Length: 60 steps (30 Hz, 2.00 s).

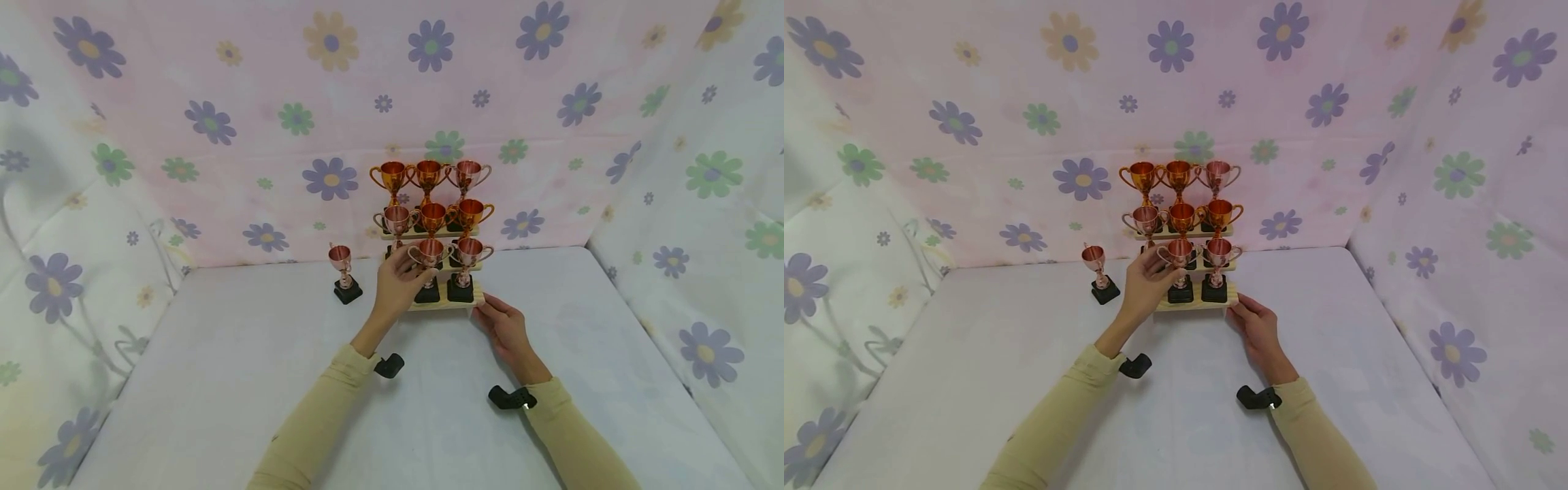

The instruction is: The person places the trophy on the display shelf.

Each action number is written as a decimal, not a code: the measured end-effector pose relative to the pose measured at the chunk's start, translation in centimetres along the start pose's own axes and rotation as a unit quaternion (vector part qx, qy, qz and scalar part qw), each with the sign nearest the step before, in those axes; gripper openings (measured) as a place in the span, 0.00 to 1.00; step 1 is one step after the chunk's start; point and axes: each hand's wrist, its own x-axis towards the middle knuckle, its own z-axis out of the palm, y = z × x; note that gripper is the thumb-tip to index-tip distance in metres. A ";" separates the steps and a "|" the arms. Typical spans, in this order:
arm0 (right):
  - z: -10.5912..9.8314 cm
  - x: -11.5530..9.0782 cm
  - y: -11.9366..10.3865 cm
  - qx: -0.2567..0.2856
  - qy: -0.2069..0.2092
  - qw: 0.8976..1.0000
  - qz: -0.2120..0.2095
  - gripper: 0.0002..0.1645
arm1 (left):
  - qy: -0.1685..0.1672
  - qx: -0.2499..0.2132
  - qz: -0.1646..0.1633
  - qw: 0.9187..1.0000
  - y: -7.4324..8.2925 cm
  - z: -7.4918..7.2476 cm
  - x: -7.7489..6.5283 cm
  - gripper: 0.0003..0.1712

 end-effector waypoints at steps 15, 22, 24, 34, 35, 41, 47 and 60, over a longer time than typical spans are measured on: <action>0.1 0.1 0.2 0.005 0.007 1.000 -0.008 0.31 | -0.147 0.126 -0.053 0.980 -0.5 -9.3 -3.5 0.22; 0.1 0.1 0.1 -0.004 0.007 1.000 -0.001 0.31 | -0.123 0.150 -0.090 0.977 -0.8 -15.0 -3.7 0.17; 0.1 0.0 0.1 -0.007 0.006 1.000 -0.001 0.32 | -0.101 0.145 -0.089 0.980 -0.5 -16.2 -3.5 0.17; 0.0 0.1 0.1 0.000 0.011 1.000 0.001 0.31 | 0.005 0.143 -0.080 0.987 0.8 -18.5 -0.9 0.20; 0.0 0.1 0.1 -0.001 0.010 1.000 0.002 0.32 | 0.008 0.140 -0.086 0.986 1.0 -18.4 -0.8 0.22; 0.0 0.2 0.2 -0.013 0.009 1.000 0.002 0.32 | -0.014 0.091 -0.123 0.988 0.1 -18.4 0.3 0.41; 0.1 0.2 0.2 -0.012 0.013 1.000 0.007 0.31 | -0.042 0.059 -0.123 0.990 -1.9 -17.9 1.0 0.46; 0.1 0.1 0.1 -0.005 0.011 1.000 0.004 0.32 | 0.026 0.069 -0.095 0.993 -3.3 -16.1 0.6 0.31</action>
